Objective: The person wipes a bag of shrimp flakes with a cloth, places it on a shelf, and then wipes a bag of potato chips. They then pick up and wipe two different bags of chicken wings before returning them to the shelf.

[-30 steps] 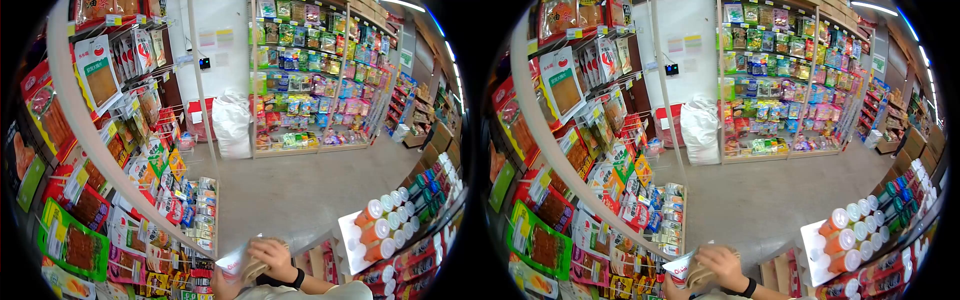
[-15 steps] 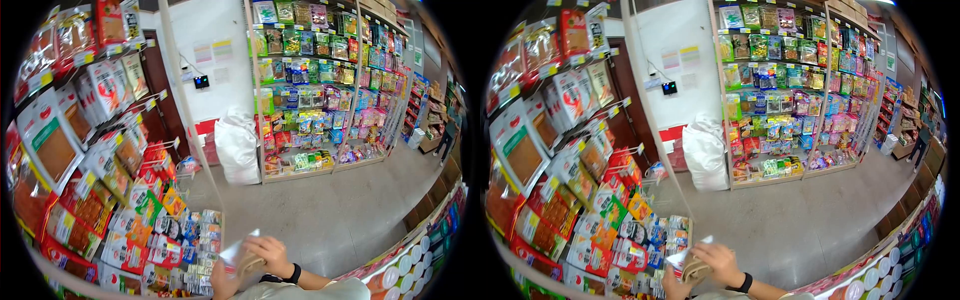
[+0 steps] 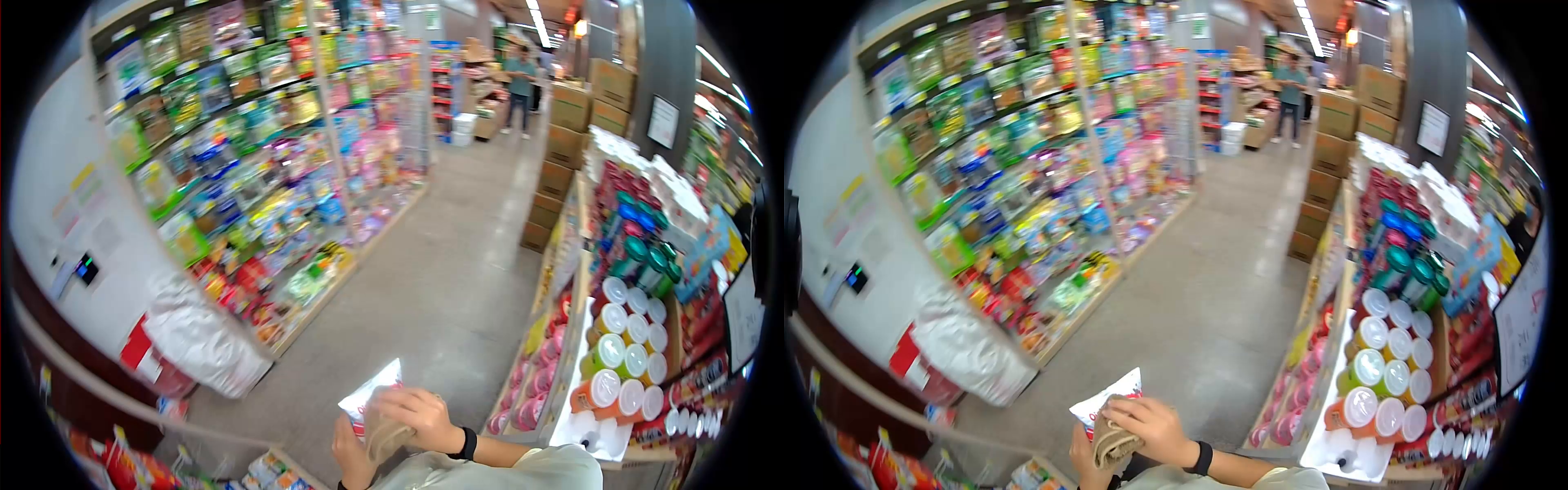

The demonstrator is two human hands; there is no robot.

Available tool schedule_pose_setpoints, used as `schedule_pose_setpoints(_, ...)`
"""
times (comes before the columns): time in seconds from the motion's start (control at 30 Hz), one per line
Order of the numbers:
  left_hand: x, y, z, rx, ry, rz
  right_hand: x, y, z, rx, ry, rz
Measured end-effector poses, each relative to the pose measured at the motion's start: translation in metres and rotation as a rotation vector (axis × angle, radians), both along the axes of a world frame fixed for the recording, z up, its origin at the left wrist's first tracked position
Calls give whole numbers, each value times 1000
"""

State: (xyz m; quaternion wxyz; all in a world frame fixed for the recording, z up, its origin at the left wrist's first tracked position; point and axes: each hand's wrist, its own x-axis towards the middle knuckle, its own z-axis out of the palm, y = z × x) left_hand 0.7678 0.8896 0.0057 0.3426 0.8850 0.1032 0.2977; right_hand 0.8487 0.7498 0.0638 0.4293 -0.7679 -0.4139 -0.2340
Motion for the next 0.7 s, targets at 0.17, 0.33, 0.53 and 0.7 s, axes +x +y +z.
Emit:
schedule_pose_setpoints(0.17,90,9,0,44,46,-186,71,-2,-10,-31,-27,-349)
schedule_pose_setpoints(0.33,192,48,9,-60,190,-254,117,38,-10,-3,32,-348)
schedule_pose_setpoints(0.53,297,78,30,22,-43,-432,227,51,18,80,-28,-486)
schedule_pose_setpoints(0.7,366,89,33,38,-104,-579,283,47,-4,77,-36,-704)
